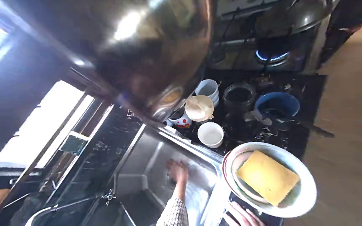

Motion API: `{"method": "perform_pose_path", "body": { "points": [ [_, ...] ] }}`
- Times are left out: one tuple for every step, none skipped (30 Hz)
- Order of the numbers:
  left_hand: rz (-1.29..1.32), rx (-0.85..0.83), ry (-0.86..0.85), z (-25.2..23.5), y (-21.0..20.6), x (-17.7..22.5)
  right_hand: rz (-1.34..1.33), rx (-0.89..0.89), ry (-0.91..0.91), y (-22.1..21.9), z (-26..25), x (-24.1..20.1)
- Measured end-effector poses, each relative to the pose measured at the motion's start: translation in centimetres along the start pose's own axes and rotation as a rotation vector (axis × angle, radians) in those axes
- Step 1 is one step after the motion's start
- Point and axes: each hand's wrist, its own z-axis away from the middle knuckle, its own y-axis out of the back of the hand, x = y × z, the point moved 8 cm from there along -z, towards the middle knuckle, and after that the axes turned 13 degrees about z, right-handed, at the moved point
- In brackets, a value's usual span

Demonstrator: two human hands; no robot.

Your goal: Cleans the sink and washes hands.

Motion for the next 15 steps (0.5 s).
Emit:
{"method": "perform_pose_path", "body": {
  "points": [
    [0.194,0.048,-0.146,0.0,0.9,2.9,0.001,-0.001,0.004,0.0,0.0,0.0],
    [0.405,0.049,-0.257,0.2,1.8,5.7,-0.002,0.001,0.004,-0.1,0.0,0.0],
    [0.557,0.051,-0.329,0.7,2.6,8.1,-0.005,0.007,0.002,-0.1,0.0,0.1],
    [0.617,0.064,-0.363,1.4,3.0,9.8,-0.008,0.011,-0.002,-0.2,0.0,0.1],
    [0.597,0.066,-0.362,2.1,2.7,10.7,-0.012,0.013,-0.003,-0.2,0.1,0.1],
    [0.513,0.037,-0.359,2.6,1.7,10.6,-0.014,0.017,-0.004,-0.3,0.2,0.1],
    [0.382,-0.035,-0.357,3.0,0.0,9.9,-0.014,0.023,-0.005,-0.3,0.2,0.2],
    [0.213,-0.154,-0.341,3.4,-2.1,8.6,-0.016,0.032,-0.004,-0.3,0.2,0.1],
    [-0.003,-0.298,-0.308,3.8,-4.2,7.0,-0.013,0.037,-0.002,-0.2,0.2,0.1],
    [-0.226,-0.437,-0.265,4.2,-5.9,5.3,-0.006,0.038,0.002,-0.2,0.2,0.1],
    [-0.39,-0.53,-0.224,4.4,-6.9,3.8,0.005,0.038,0.004,-0.2,0.2,0.1],
    [-0.475,-0.567,-0.184,4.4,-6.9,2.7,0.017,0.043,0.006,-0.1,0.3,0.1],
    [-0.497,-0.563,-0.137,4.0,-6.2,2.1,0.029,0.044,0.005,-0.1,0.3,0.1],
    [-0.489,-0.547,-0.096,3.6,-5.0,1.7,0.039,0.044,0.002,-0.1,0.3,0.2],
    [-0.465,-0.532,-0.059,3.4,-3.6,1.4,0.045,0.038,-0.002,-0.2,0.3,0.2]
  ]
}}
